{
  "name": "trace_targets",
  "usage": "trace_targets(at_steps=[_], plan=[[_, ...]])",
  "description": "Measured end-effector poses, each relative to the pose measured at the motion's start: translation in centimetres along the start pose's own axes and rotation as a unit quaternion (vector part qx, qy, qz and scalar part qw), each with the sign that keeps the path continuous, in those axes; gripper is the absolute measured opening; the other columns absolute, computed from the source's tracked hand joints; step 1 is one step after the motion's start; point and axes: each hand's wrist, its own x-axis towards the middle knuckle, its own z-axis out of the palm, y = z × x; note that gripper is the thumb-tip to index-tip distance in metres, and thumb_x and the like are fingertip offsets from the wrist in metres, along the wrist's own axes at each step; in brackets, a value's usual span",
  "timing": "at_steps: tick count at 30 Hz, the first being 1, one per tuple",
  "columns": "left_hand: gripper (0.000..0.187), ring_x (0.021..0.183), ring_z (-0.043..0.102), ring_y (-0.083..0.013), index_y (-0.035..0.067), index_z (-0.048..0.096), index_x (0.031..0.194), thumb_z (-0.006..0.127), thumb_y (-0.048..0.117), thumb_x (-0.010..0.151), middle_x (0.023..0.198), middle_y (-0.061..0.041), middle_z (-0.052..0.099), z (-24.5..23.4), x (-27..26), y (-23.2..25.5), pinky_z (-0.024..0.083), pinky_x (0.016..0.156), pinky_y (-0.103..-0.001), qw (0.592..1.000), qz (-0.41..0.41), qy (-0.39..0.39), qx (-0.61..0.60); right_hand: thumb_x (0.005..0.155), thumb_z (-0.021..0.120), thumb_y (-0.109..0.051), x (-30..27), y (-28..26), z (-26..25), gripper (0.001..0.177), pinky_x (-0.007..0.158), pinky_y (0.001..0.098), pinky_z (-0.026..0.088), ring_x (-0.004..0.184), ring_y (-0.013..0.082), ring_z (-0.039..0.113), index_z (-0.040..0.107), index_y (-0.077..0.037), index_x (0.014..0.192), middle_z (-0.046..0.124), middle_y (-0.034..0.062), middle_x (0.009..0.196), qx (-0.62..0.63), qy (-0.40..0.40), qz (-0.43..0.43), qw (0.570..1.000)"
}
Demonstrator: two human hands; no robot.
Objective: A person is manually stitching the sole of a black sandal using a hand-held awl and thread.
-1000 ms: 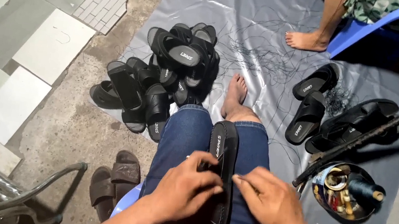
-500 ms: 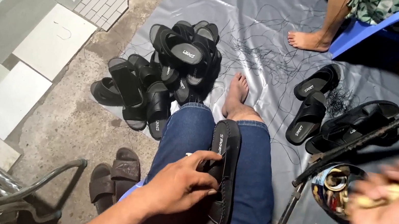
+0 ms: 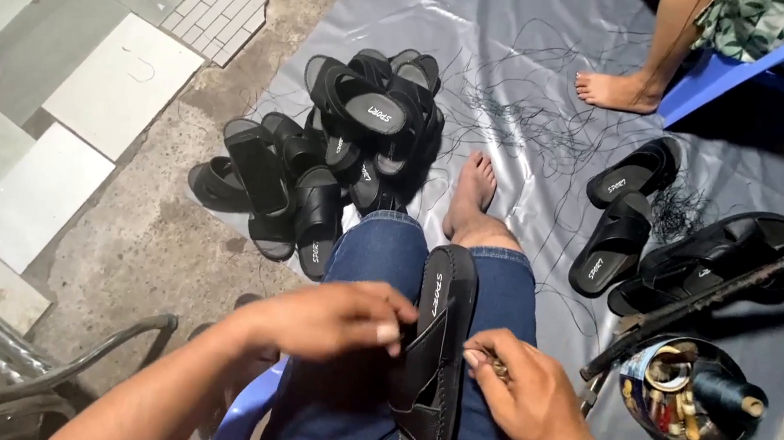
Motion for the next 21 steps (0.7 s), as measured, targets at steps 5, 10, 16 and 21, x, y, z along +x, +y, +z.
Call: trace_targets(at_steps=[5, 10, 16, 21], plan=[[0.023, 0.118, 0.050, -0.0266, 0.007, 0.061, 0.079, 0.051, 0.024, 0.088, 0.135, -0.023, 0.042, 0.1, 0.4, 0.1, 0.031, 0.042, -0.014, 0.872, 0.069, 0.122, -0.469, 0.080, 0.058, -0.023, 1.0, -1.2, 0.4, 0.009, 0.059, 0.0248, 0.048, 0.067, 0.0119, 0.063, 0.061, -0.017, 0.087, 0.069, -0.0051, 0.077, 0.018, 0.006, -0.073, 0.997], [0.019, 0.113, 0.053, -0.0292, 0.011, 0.053, 0.086, 0.047, 0.027, 0.091, 0.136, -0.023, 0.041, -1.2, -0.1, -0.2, 0.028, 0.038, -0.014, 0.814, 0.121, 0.196, -0.533, 0.078, 0.062, -0.024, 1.0, -0.6, -0.1, 0.010, 0.056, 0.0206, 0.048, 0.062, 0.0054, 0.059, 0.066, -0.015, 0.082, 0.067, -0.0063, 0.070, 0.066, 0.018, -0.017, 0.998], [0.021, 0.100, 0.060, -0.0286, 0.005, 0.058, 0.095, 0.047, 0.022, 0.096, 0.117, -0.012, 0.057, -0.9, 0.3, 0.7, 0.033, 0.102, -0.056, 0.745, 0.237, 0.214, -0.586, 0.080, 0.058, -0.025, 1.1, -0.1, 0.8, 0.012, 0.058, 0.0241, 0.053, 0.063, 0.0093, 0.064, 0.063, -0.014, 0.086, 0.068, -0.0028, 0.075, 0.058, 0.045, -0.071, 0.995], [0.036, 0.095, 0.061, -0.0088, 0.014, 0.053, 0.123, 0.047, 0.016, 0.087, 0.108, -0.002, 0.067, 0.0, 1.0, 2.0, 0.054, 0.062, -0.022, 0.976, -0.108, 0.128, -0.140, 0.079, 0.061, -0.021, -0.1, 0.4, 1.3, 0.009, 0.060, 0.0224, 0.049, 0.063, 0.0079, 0.063, 0.065, -0.014, 0.083, 0.068, -0.0054, 0.073, 0.087, 0.095, -0.051, 0.990]])
